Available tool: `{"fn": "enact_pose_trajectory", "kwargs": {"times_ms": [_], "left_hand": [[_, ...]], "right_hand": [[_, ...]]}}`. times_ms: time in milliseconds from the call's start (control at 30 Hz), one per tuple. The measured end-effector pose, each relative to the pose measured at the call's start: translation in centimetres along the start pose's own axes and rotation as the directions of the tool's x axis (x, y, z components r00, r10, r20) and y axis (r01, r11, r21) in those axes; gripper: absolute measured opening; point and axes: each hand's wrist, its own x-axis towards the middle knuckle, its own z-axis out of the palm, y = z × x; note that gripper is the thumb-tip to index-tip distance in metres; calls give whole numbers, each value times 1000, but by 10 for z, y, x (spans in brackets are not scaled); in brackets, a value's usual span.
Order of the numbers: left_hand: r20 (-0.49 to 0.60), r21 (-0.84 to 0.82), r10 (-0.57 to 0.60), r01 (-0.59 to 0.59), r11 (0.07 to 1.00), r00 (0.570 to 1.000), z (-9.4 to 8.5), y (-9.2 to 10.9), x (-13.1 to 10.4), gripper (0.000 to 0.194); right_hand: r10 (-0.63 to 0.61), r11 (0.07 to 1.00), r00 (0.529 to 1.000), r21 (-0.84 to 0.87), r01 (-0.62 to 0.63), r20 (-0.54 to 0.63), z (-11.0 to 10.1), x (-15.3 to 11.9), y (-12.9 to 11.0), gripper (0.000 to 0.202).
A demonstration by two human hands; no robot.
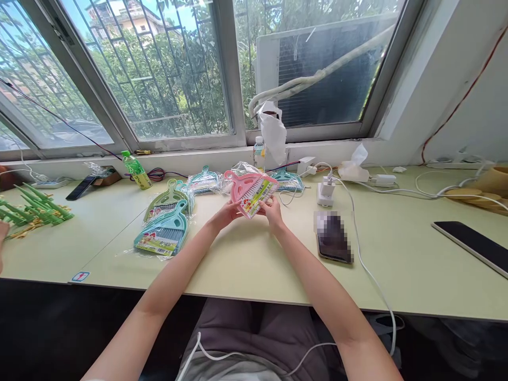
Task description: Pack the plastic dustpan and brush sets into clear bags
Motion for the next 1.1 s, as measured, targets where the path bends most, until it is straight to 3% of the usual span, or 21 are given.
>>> {"fn": "enact_pose_trajectory", "kwargs": {"times_ms": [67,200,267,367,433,533,667,900,1100], "left_hand": [[-9,-27,-11,11,1000,1000,6,-5,3,41],[-169,-91,21,-37,995,985,20,-15,6,42],[-120,-99,-19,7,995,993,29,-22,6,47],[63,-58,-92,96,994,994,42,-32,4,55],[86,-45,-87,91,995,992,47,-35,4,56],[-52,-80,28,-32,996,998,46,-29,6,53],[-179,-114,179,-201,973,967,39,-18,8,49],[-199,-104,78,-100,990,977,47,-29,10,48],[-265,16,126,-127,992,956,38,-24,7,45]], "right_hand": [[4,1000,1000,5,-4,-8,0,0,-1,38],[-11,1000,1000,-16,11,14,1,-1,-4,40],[-27,999,1000,-20,27,-5,0,-1,-6,40],[-36,999,998,-14,35,-55,0,-1,-9,37],[-39,999,997,-13,38,-74,0,-1,-10,36],[-41,999,995,-3,41,-93,4,-2,-9,39],[-36,999,996,5,36,-83,7,-1,-3,43],[-12,999,993,-38,8,-119,-1,4,-1,41],[43,999,993,9,-42,-110,7,-2,-1,33]]}}
